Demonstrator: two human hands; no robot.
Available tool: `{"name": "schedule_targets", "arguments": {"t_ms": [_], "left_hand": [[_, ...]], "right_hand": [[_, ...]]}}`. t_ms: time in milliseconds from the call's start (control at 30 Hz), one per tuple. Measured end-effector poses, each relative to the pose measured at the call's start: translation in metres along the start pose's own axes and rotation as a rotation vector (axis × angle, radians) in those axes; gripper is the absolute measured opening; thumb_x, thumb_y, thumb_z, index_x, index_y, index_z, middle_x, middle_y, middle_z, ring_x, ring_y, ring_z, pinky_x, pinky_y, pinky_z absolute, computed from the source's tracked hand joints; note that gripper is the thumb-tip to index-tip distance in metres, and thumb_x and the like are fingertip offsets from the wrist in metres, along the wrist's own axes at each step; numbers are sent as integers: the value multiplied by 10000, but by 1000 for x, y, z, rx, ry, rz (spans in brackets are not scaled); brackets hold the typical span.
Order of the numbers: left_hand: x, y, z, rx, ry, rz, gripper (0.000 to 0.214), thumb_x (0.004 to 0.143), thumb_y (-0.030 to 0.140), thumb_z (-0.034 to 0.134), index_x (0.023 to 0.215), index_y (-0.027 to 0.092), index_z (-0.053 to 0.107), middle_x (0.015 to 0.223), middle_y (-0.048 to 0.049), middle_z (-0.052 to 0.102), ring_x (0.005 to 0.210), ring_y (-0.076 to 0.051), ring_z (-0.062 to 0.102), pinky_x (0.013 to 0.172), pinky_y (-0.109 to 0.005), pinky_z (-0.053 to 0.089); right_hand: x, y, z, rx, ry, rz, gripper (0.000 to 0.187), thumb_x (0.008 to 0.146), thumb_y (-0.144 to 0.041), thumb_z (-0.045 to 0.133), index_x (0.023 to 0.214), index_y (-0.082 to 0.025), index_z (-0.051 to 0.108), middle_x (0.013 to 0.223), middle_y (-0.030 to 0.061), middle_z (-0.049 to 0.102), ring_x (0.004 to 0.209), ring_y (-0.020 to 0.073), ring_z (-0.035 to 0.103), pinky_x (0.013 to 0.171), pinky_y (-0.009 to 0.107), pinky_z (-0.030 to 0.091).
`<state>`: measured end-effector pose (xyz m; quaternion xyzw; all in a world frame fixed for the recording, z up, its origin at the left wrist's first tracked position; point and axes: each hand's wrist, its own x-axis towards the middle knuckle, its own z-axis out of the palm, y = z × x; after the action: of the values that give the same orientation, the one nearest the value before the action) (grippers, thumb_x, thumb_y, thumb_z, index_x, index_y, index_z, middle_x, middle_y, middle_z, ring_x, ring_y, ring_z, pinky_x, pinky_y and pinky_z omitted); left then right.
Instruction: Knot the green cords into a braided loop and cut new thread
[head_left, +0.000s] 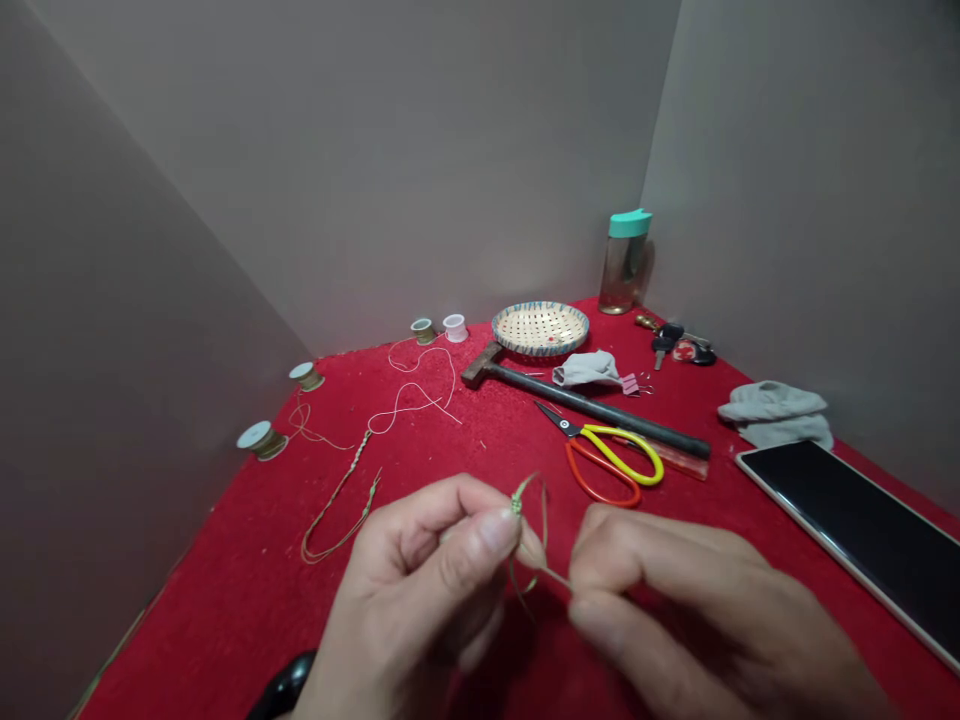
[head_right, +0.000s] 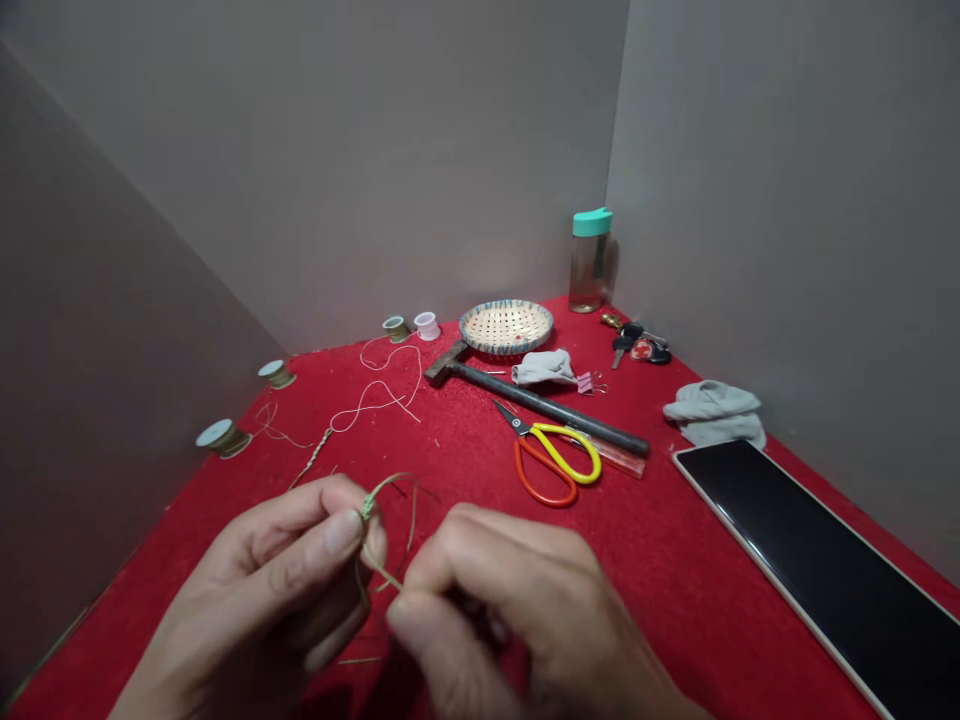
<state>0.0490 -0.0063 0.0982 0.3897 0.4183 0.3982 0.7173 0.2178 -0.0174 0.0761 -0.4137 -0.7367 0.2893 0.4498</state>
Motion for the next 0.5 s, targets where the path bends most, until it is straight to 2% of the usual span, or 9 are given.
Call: {"name": "schedule_targets", "arguments": {"t_ms": [133,233,367,500], "left_hand": [[-2,0,-1,-109,-21,-51,246,842,323,728,693,164,616,482,108,258,429,-39,119,407,-163,148],[-7,-3,-3,-118,-61,-83,265,861,350,701,695,155,634,488,104,240,425,-39,100,408,-178,125],[-10,-3,-1,-94,-49,-88,294,831,427,715,747,150,668,511,99,236,443,-45,123,426,-193,133],[-9,0,2,-17,-52,-82,229,845,359,719,734,170,653,457,105,262,411,-40,141,406,-186,127]], "right_hand": [[1,-3,-3,41,17,132,233,906,-170,483,679,-215,512,600,-48,575,513,91,554,502,161,465],[-4,-4,-2,67,-3,116,224,927,-175,465,715,-220,526,629,-61,583,540,78,569,521,139,469],[-10,-2,-2,38,11,108,209,935,-171,478,741,-229,532,654,-81,601,559,63,587,513,118,457],[-15,1,-2,-57,76,65,198,917,-185,490,734,-242,541,607,-87,583,514,73,577,519,148,463]]}}
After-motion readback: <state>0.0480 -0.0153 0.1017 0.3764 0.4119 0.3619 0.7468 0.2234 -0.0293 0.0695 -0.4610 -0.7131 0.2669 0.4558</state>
